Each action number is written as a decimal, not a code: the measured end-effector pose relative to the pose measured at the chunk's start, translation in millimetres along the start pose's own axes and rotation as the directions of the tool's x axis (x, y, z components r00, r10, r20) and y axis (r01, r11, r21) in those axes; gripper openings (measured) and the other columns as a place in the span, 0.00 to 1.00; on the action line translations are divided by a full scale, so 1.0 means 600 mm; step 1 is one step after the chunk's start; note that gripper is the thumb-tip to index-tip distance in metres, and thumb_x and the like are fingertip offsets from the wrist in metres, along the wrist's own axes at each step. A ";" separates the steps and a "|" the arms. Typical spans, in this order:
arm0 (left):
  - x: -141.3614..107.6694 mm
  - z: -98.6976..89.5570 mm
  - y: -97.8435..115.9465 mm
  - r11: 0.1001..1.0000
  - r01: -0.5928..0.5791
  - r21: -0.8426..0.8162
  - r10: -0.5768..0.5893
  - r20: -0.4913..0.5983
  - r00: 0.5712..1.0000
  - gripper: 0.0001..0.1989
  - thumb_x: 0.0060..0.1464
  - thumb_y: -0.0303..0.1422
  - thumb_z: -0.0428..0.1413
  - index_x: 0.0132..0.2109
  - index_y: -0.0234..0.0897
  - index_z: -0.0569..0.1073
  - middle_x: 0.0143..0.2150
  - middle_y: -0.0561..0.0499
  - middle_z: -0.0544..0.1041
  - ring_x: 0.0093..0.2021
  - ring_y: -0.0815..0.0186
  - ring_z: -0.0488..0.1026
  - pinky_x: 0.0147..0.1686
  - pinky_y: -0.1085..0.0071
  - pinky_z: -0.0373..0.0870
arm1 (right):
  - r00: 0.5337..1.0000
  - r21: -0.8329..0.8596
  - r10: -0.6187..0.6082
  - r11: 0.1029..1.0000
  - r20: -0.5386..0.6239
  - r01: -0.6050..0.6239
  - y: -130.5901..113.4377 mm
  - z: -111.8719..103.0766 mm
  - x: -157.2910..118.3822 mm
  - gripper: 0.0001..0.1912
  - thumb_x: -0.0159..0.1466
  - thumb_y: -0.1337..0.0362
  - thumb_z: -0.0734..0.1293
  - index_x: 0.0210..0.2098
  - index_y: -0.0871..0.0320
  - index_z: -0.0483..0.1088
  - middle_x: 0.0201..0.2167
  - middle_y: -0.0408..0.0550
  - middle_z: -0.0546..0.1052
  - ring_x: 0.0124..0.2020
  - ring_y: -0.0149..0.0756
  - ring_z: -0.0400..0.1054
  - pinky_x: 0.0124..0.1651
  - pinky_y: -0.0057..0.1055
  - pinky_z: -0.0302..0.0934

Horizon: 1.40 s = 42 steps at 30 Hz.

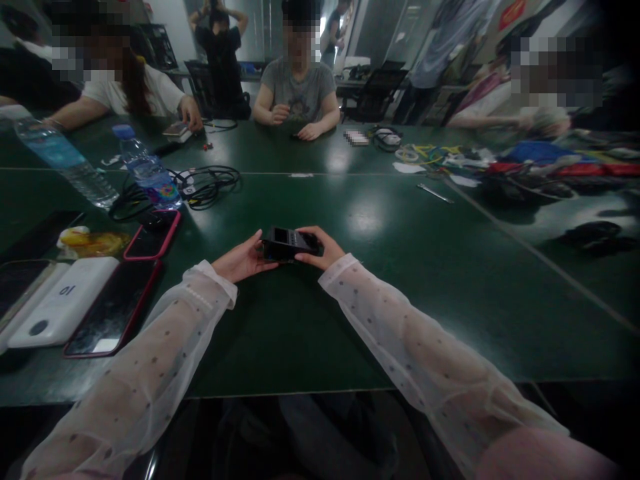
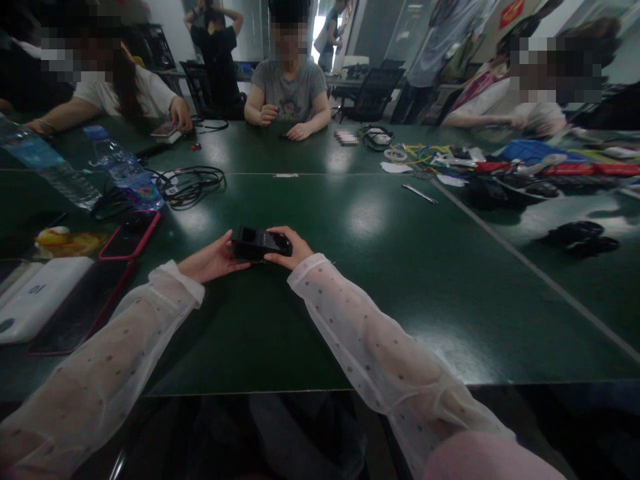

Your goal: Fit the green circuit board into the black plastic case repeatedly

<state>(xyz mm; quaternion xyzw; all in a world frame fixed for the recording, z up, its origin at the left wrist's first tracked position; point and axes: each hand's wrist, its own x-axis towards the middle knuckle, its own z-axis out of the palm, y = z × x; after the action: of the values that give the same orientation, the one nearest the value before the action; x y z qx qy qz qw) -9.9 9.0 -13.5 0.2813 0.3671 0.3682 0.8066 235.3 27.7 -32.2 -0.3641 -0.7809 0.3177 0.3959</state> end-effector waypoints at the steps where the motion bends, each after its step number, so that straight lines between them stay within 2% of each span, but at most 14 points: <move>1: -0.001 0.001 0.000 1.000 0.000 0.003 0.000 -0.003 1.000 0.21 0.64 0.44 0.49 0.51 0.30 0.71 0.47 0.38 0.75 0.50 0.55 0.76 0.51 0.62 0.71 | 1.000 0.028 0.001 1.000 0.006 -0.001 0.001 0.001 0.000 0.28 0.53 0.53 0.73 0.52 0.49 0.64 0.51 0.50 0.72 0.51 0.46 0.69 0.54 0.47 0.63; 3: -0.002 0.003 0.000 1.000 -0.004 0.016 0.004 -0.015 1.000 0.22 0.63 0.46 0.49 0.50 0.29 0.71 0.46 0.38 0.75 0.49 0.55 0.75 0.52 0.62 0.71 | 1.000 0.061 -0.019 0.998 0.005 0.019 0.002 0.004 -0.001 0.29 0.54 0.54 0.73 0.52 0.50 0.64 0.51 0.50 0.72 0.52 0.46 0.68 0.54 0.46 0.62; 7: -0.004 0.002 -0.002 0.998 -0.038 0.041 0.040 -0.046 0.998 0.22 0.61 0.45 0.53 0.50 0.30 0.72 0.47 0.37 0.75 0.50 0.56 0.74 0.53 0.59 0.71 | 0.998 0.006 -0.058 0.998 0.032 0.058 0.004 0.015 -0.004 0.28 0.53 0.57 0.74 0.51 0.50 0.63 0.50 0.50 0.72 0.53 0.47 0.68 0.56 0.48 0.61; 11: -0.007 0.003 -0.005 0.994 -0.086 0.068 0.089 -0.038 0.995 0.15 0.56 0.37 0.60 0.48 0.32 0.73 0.47 0.40 0.76 0.50 0.57 0.73 0.54 0.57 0.70 | 0.996 -0.013 -0.062 0.998 0.063 0.063 0.007 0.022 -0.006 0.29 0.54 0.58 0.73 0.52 0.50 0.62 0.51 0.50 0.71 0.53 0.47 0.67 0.57 0.49 0.60; 14: -0.011 0.007 -0.005 0.991 -0.099 0.088 0.101 -0.027 0.994 0.15 0.52 0.29 0.63 0.47 0.33 0.74 0.46 0.43 0.77 0.50 0.58 0.73 0.55 0.57 0.69 | 0.995 -0.022 -0.061 0.998 0.078 0.063 0.005 0.020 -0.006 0.29 0.54 0.59 0.73 0.52 0.50 0.62 0.52 0.50 0.70 0.54 0.47 0.67 0.57 0.49 0.60; 20: -0.017 0.013 -0.002 0.988 -0.096 0.119 0.099 -0.027 0.995 0.18 0.51 0.28 0.62 0.51 0.35 0.74 0.50 0.42 0.76 0.54 0.56 0.71 0.57 0.57 0.67 | 0.991 -0.071 -0.093 0.992 0.098 0.100 -0.002 0.016 -0.006 0.28 0.55 0.60 0.73 0.53 0.50 0.61 0.52 0.51 0.70 0.54 0.48 0.66 0.57 0.51 0.60; 35: -0.013 0.009 -0.002 0.995 -0.074 0.070 0.078 -0.068 0.995 0.13 0.50 0.26 0.62 0.44 0.33 0.75 0.47 0.42 0.77 0.51 0.57 0.73 0.53 0.58 0.72 | 0.992 -0.075 -0.071 0.994 0.104 0.079 -0.003 0.020 -0.008 0.28 0.55 0.62 0.73 0.53 0.51 0.60 0.52 0.52 0.69 0.56 0.48 0.65 0.57 0.51 0.60; 42: -0.007 0.002 -0.003 0.996 -0.063 0.059 0.067 -0.062 0.996 0.12 0.50 0.26 0.62 0.44 0.34 0.75 0.46 0.43 0.77 0.51 0.57 0.73 0.53 0.58 0.72 | 0.988 -0.082 -0.115 0.989 0.105 0.124 0.008 0.022 -0.006 0.28 0.56 0.59 0.72 0.53 0.53 0.60 0.51 0.53 0.69 0.54 0.48 0.66 0.57 0.50 0.61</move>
<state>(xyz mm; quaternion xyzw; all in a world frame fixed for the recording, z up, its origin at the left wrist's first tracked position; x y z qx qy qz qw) -9.8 4.4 -12.5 0.3040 0.3936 0.3923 0.7738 227.4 24.5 -43.8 -0.3174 -0.8335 0.2763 0.3581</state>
